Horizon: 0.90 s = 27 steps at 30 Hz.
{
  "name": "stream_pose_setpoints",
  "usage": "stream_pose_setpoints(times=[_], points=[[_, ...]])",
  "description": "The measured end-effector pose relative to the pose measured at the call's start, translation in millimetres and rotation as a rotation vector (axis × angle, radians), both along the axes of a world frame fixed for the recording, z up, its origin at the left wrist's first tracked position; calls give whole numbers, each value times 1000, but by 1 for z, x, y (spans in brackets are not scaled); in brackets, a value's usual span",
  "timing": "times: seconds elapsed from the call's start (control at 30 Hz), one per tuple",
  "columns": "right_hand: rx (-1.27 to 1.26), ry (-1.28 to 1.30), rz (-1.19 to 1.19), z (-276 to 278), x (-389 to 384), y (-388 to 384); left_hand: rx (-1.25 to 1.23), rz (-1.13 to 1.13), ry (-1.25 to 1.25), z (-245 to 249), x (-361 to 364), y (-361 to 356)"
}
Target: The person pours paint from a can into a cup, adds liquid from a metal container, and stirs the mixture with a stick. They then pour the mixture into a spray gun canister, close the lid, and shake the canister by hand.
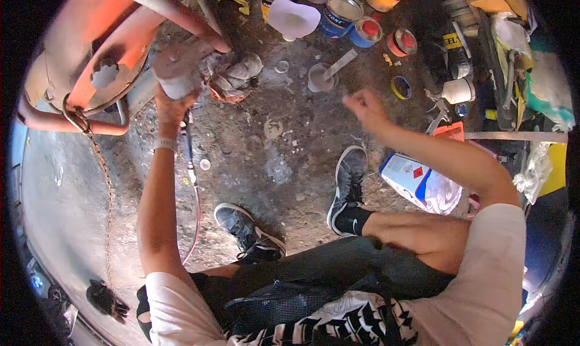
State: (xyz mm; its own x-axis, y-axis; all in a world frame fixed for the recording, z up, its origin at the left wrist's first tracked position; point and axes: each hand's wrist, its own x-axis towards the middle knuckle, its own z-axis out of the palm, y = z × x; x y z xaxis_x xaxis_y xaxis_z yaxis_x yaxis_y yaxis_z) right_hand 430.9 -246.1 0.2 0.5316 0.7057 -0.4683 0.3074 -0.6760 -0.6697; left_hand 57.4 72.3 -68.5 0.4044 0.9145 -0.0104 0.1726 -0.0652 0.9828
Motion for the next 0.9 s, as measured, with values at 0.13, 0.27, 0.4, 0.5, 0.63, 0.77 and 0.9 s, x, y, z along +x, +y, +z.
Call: stream_pose_setpoints(times=[0.13,0.27,0.4,0.5,0.63,0.77,0.9], points=[[381,-177,537,80,-59,27,45,-175,27,45,42,-68],[565,-297,644,119,-98,72,191,-219,192,83,89,-130],[497,-464,594,127,-102,79,120,-201,61,97,111,-169],[568,-564,677,128,-93,75,61,-202,-7,102,114,-182],[604,-586,745,127,-95,72,-79,-274,-115,100,112,-188],[581,-601,778,129,-87,66,-167,-322,-112,101,116,-194],[845,-544,1128,130,-67,70,-316,-507,-291,93,108,-210]])
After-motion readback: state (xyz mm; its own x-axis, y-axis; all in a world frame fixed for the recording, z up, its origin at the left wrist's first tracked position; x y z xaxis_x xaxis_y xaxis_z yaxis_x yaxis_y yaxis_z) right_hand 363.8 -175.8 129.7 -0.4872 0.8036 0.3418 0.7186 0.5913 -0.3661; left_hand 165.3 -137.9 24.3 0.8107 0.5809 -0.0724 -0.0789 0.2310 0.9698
